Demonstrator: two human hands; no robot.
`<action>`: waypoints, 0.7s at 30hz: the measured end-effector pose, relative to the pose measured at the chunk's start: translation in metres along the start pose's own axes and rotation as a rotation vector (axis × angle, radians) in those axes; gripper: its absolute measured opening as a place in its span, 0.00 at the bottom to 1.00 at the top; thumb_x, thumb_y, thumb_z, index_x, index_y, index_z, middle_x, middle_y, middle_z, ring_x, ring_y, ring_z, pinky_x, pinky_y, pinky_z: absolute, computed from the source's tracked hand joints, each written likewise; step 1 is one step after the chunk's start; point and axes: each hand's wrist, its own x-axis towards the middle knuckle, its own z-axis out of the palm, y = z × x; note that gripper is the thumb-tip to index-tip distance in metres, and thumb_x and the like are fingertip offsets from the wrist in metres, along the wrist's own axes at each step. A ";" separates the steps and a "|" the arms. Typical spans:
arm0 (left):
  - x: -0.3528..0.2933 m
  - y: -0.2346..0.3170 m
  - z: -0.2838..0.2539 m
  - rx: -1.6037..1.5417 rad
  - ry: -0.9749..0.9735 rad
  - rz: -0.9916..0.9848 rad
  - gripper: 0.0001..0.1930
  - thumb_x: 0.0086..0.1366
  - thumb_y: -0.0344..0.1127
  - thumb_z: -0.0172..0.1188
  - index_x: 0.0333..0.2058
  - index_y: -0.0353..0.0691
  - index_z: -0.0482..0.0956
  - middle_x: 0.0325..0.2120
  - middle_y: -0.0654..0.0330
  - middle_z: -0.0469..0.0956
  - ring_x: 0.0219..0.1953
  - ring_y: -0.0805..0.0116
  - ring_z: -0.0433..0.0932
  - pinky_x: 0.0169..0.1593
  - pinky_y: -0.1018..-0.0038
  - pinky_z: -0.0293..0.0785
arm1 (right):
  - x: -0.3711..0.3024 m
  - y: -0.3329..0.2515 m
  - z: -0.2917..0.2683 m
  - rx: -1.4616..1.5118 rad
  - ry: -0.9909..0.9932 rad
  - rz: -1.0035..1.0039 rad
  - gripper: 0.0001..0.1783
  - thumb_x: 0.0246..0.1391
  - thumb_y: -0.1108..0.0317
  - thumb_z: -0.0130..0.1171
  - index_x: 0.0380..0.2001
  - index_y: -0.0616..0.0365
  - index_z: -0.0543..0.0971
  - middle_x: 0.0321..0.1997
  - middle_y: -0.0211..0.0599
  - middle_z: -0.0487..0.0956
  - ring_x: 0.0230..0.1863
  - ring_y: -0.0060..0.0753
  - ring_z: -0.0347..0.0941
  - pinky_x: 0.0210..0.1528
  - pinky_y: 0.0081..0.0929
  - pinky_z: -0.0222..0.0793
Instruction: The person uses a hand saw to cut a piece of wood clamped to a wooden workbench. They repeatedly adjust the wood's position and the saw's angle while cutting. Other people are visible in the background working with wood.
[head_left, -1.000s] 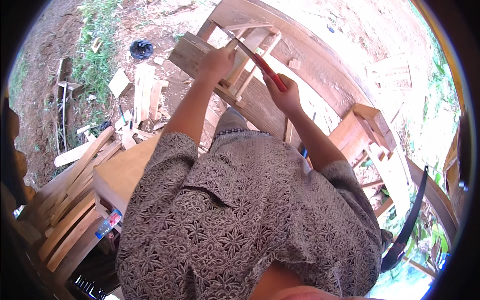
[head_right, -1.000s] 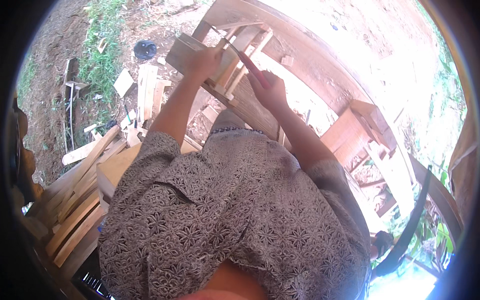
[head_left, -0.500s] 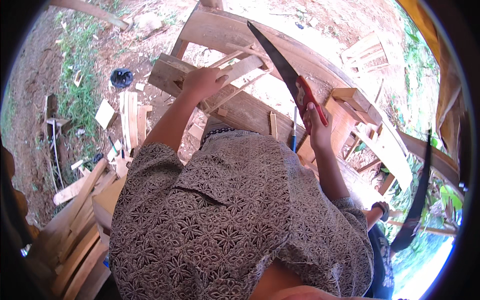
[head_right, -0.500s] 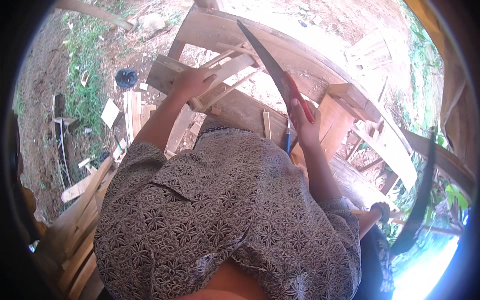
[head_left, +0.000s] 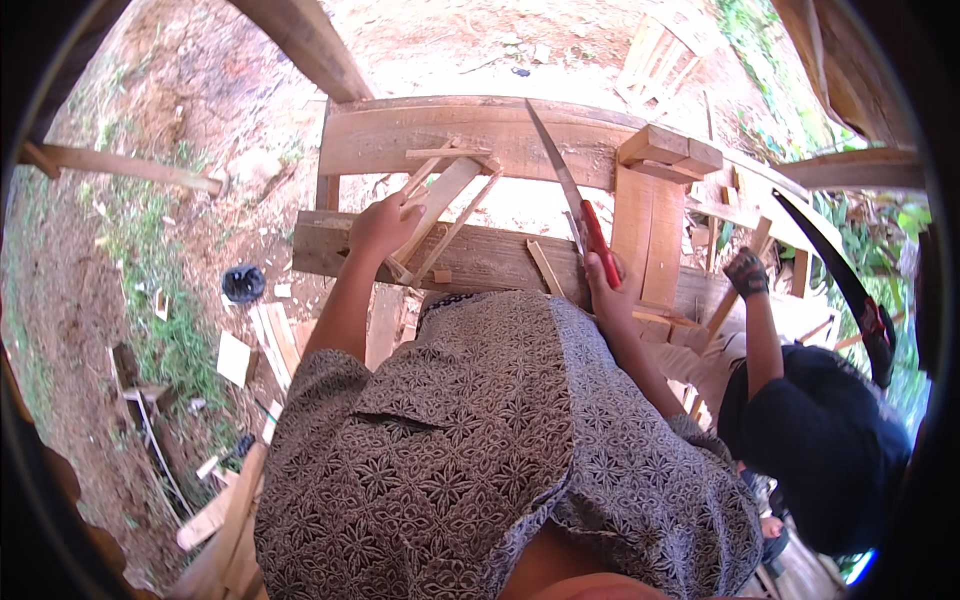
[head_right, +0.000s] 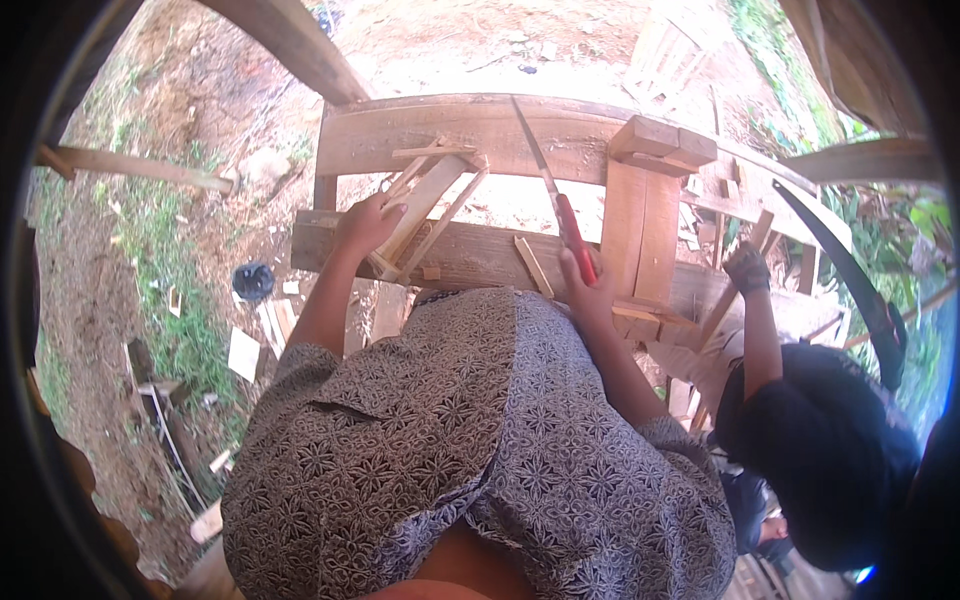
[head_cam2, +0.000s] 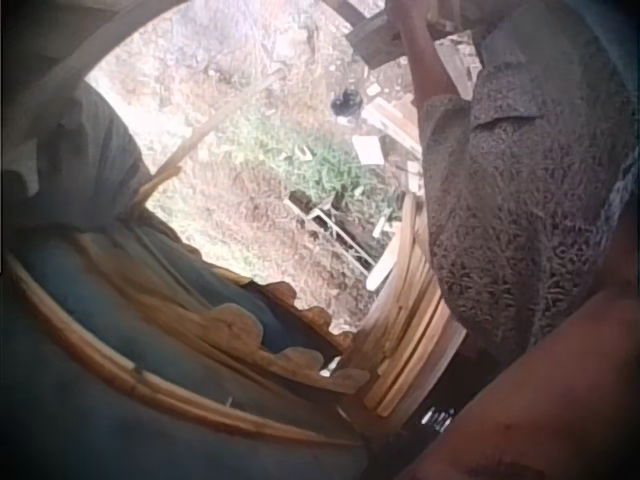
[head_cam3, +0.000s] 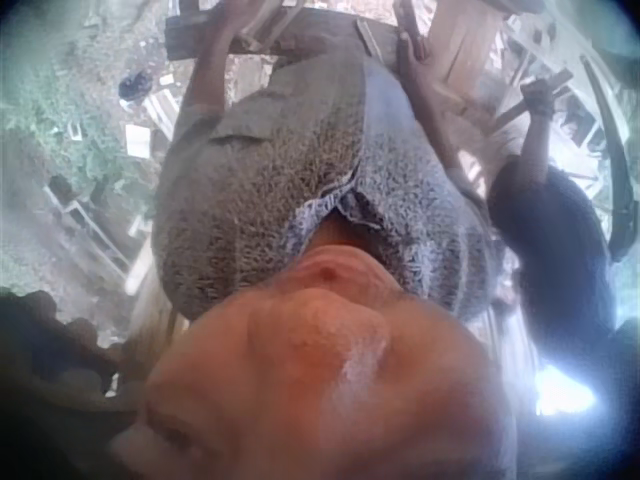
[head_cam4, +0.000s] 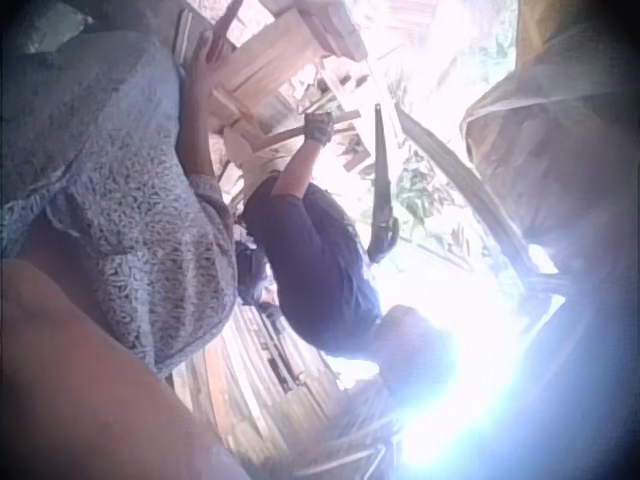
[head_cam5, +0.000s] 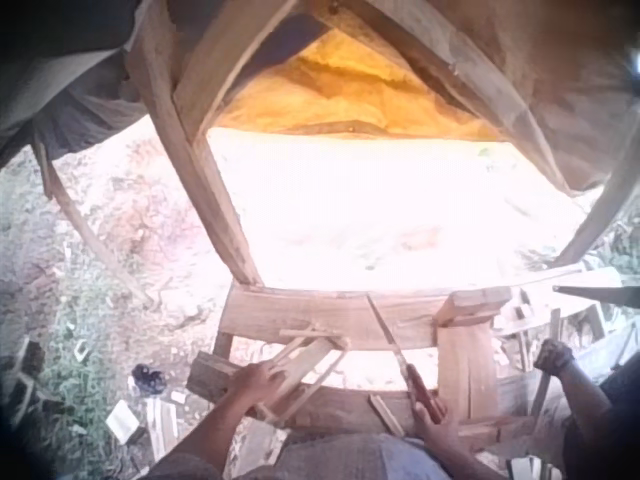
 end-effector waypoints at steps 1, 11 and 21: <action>0.001 -0.003 0.000 -0.008 0.022 0.013 0.29 0.68 0.59 0.56 0.55 0.43 0.80 0.45 0.46 0.84 0.48 0.45 0.83 0.53 0.56 0.77 | 0.006 0.008 0.006 -0.125 -0.030 -0.136 0.21 0.62 0.52 0.67 0.42 0.61 0.80 0.28 0.29 0.77 0.30 0.22 0.73 0.36 0.24 0.69; 0.016 -0.050 -0.006 -0.129 0.148 0.113 0.26 0.68 0.59 0.58 0.50 0.43 0.83 0.41 0.48 0.86 0.46 0.48 0.84 0.49 0.56 0.79 | 0.041 0.033 0.091 -0.941 -0.943 -0.036 0.36 0.59 0.41 0.63 0.53 0.65 0.75 0.43 0.60 0.81 0.49 0.55 0.79 0.55 0.41 0.71; 0.010 -0.106 -0.032 -0.262 0.010 0.212 0.26 0.68 0.58 0.60 0.52 0.44 0.83 0.41 0.51 0.86 0.46 0.51 0.85 0.50 0.58 0.79 | 0.021 0.009 0.167 -0.829 -0.363 0.313 0.24 0.64 0.50 0.58 0.45 0.63 0.83 0.45 0.45 0.86 0.48 0.44 0.82 0.50 0.38 0.75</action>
